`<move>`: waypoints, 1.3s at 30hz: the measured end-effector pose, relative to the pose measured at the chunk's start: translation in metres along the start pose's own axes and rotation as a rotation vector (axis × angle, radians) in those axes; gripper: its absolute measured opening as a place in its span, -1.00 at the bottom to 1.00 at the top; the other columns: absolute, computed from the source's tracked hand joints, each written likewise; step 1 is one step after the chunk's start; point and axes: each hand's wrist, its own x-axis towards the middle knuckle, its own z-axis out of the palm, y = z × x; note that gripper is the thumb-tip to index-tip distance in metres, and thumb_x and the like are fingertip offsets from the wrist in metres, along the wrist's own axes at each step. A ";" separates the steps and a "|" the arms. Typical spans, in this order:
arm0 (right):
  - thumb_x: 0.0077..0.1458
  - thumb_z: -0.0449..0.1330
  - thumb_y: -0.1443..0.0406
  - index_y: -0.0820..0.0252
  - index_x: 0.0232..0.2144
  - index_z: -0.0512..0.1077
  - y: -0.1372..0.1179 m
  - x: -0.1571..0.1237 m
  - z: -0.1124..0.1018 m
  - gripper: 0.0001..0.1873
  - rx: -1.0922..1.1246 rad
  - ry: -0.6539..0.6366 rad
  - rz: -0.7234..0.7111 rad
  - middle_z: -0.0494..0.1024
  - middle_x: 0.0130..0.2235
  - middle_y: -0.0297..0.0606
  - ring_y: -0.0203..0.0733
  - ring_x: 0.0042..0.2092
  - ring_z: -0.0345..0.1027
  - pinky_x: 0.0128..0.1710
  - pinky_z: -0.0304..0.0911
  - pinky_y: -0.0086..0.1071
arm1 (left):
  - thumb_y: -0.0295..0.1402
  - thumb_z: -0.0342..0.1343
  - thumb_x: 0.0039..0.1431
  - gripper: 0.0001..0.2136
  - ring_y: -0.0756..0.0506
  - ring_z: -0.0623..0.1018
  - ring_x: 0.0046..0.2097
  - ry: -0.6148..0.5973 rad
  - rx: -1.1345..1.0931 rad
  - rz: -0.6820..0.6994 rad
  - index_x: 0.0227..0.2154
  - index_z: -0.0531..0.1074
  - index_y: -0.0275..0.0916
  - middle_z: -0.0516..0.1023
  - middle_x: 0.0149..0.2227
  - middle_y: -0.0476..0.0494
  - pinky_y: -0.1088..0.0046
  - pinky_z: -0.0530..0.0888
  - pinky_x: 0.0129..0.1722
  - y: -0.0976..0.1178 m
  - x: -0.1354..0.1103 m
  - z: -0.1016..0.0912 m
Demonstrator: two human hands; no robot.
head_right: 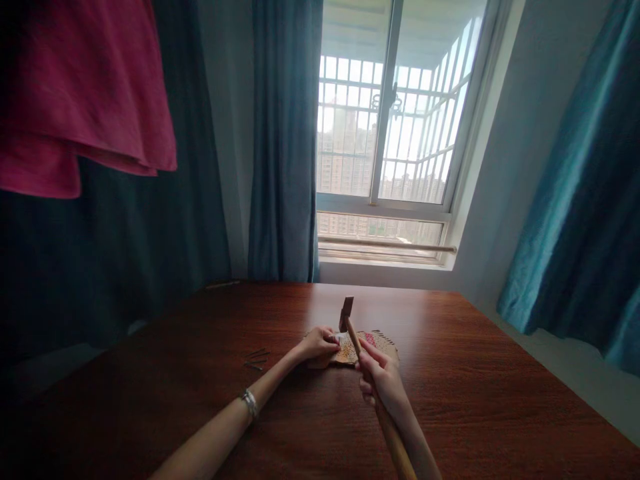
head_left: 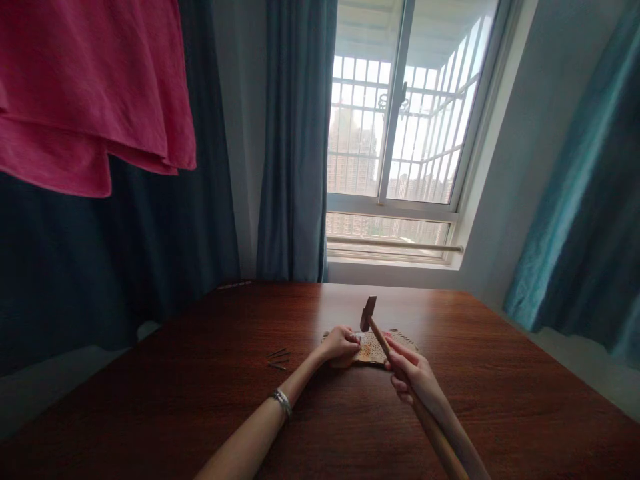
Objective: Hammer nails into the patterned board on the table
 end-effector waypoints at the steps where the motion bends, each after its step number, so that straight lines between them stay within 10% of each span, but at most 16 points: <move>1: -0.14 0.30 0.15 0.23 0.16 0.15 0.000 0.000 0.001 -0.17 -0.008 0.004 0.017 0.38 -0.52 -0.40 -0.49 -0.73 0.06 -0.84 -0.10 -0.60 | -0.30 0.18 -0.11 -0.82 0.03 0.39 -0.43 -0.005 0.001 -0.001 -0.55 0.54 -0.35 0.44 -0.47 -0.04 0.60 0.27 -0.45 0.000 0.000 0.000; 39: -0.14 0.30 0.18 0.22 0.15 0.18 0.003 0.003 0.000 -0.21 -0.007 0.015 0.032 0.40 -0.53 -0.40 -0.50 -0.74 0.05 -0.83 -0.10 -0.60 | -0.29 0.18 -0.12 -0.81 0.03 0.40 -0.43 0.010 -0.027 0.019 -0.53 0.54 -0.35 0.44 -0.45 -0.04 0.60 0.27 -0.45 -0.002 0.000 0.000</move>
